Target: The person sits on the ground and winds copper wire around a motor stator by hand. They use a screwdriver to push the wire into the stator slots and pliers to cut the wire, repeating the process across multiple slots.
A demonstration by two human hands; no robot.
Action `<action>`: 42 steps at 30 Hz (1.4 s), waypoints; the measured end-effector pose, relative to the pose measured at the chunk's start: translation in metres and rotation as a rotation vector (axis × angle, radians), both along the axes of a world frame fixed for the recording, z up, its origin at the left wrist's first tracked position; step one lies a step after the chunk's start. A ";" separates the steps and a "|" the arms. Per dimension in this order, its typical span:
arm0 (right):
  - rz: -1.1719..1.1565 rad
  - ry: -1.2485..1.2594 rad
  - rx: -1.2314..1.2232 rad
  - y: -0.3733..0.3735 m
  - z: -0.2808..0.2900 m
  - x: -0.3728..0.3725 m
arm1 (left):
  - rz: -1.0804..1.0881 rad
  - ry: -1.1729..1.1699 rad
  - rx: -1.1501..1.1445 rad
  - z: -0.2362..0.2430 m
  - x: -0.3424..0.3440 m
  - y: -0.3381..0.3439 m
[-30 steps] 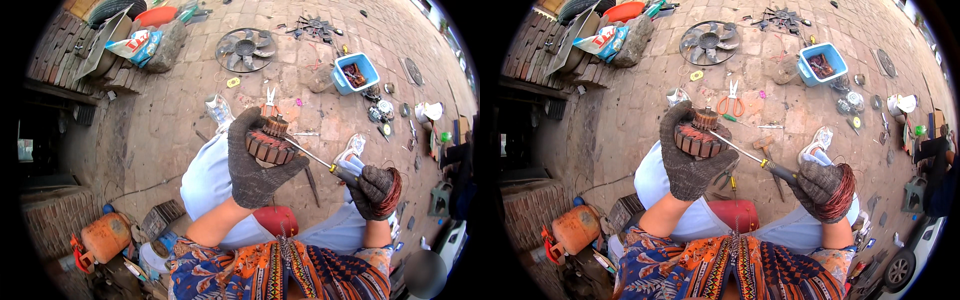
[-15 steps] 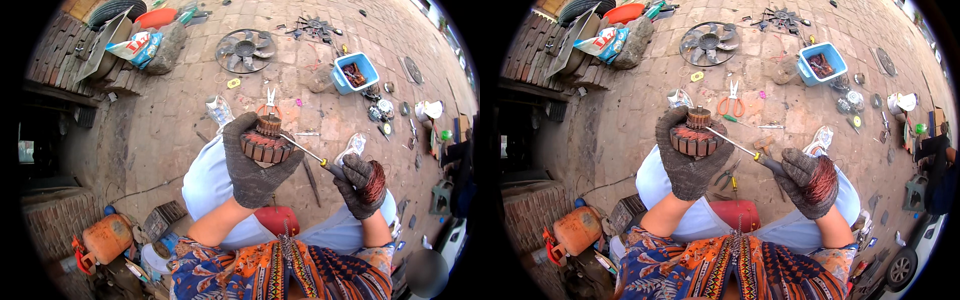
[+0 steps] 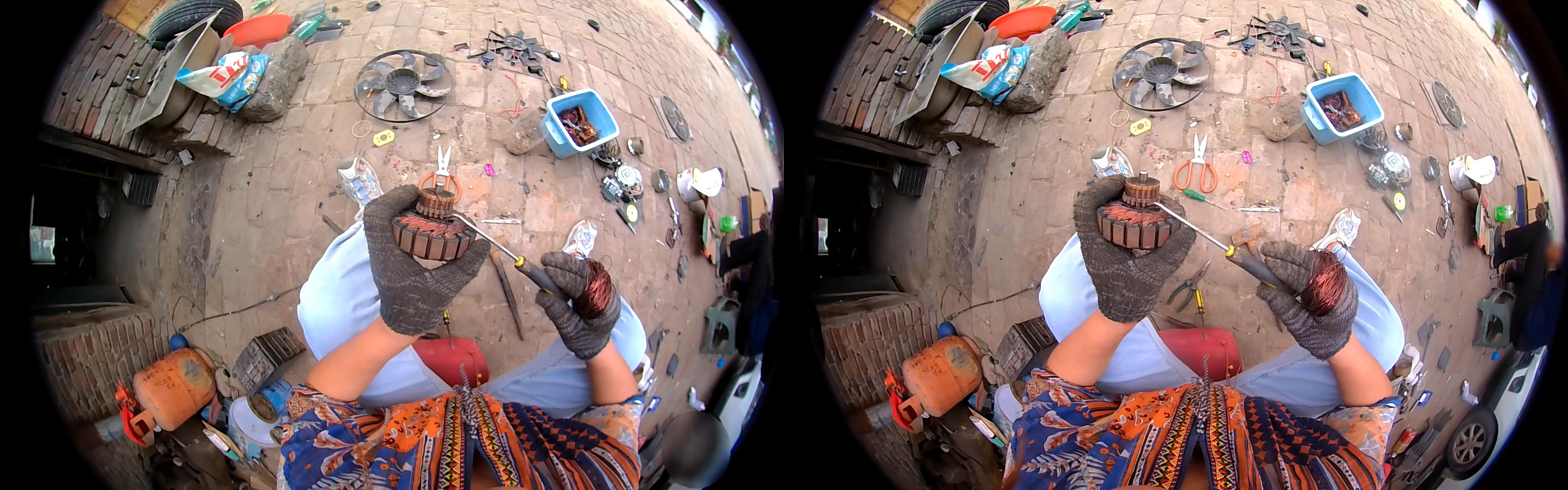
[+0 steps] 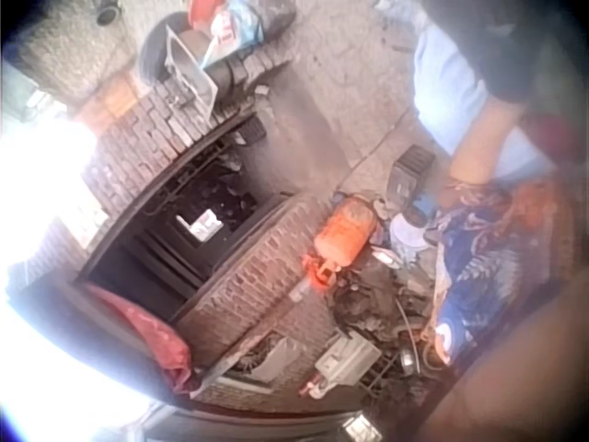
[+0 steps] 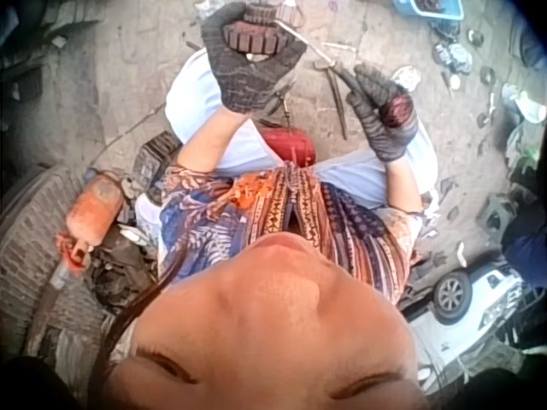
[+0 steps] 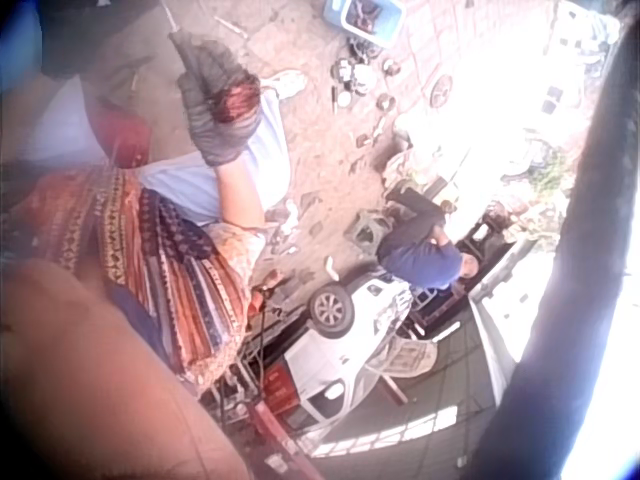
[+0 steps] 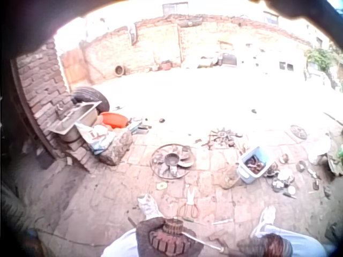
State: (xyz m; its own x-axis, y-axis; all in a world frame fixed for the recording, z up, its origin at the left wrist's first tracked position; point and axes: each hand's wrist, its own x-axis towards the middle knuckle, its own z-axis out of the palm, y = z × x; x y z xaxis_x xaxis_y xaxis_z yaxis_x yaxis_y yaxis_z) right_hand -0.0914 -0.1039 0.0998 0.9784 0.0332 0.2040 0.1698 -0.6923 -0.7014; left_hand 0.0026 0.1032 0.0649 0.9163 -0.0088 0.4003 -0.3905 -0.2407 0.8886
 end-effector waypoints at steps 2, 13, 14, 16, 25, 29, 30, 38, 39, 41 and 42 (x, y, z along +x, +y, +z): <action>0.011 -0.020 -0.019 -0.002 -0.001 0.001 | -0.019 0.036 0.018 -0.001 -0.002 0.002; -0.005 0.059 -0.047 0.001 -0.004 0.009 | 0.016 -0.061 0.099 0.004 0.001 0.001; 0.010 0.029 -0.090 0.006 -0.004 0.009 | 0.043 -0.103 0.134 0.004 0.002 0.000; 0.023 -0.003 -0.130 0.009 -0.009 0.007 | 0.050 -0.094 0.111 0.003 0.000 -0.003; 0.063 0.142 -0.201 0.012 -0.009 -0.001 | -0.098 -0.148 0.032 0.010 -0.002 -0.002; 0.075 0.074 -0.055 0.011 -0.007 0.004 | -0.098 -0.064 0.032 -0.003 -0.002 -0.002; 0.077 0.082 -0.010 0.008 -0.007 0.004 | -0.098 -0.074 0.038 -0.004 -0.002 -0.001; 0.119 0.204 0.015 -0.007 -0.007 0.007 | -0.136 -0.042 0.051 -0.002 -0.004 -0.001; 0.134 0.183 0.003 -0.010 -0.010 0.006 | -0.141 -0.051 0.063 -0.001 -0.003 -0.001; 0.143 0.210 -0.008 -0.012 -0.010 0.007 | -0.150 -0.068 0.088 0.002 -0.003 -0.001; 0.136 0.259 -0.006 -0.013 -0.009 0.008 | -0.153 -0.068 0.092 0.002 -0.003 -0.001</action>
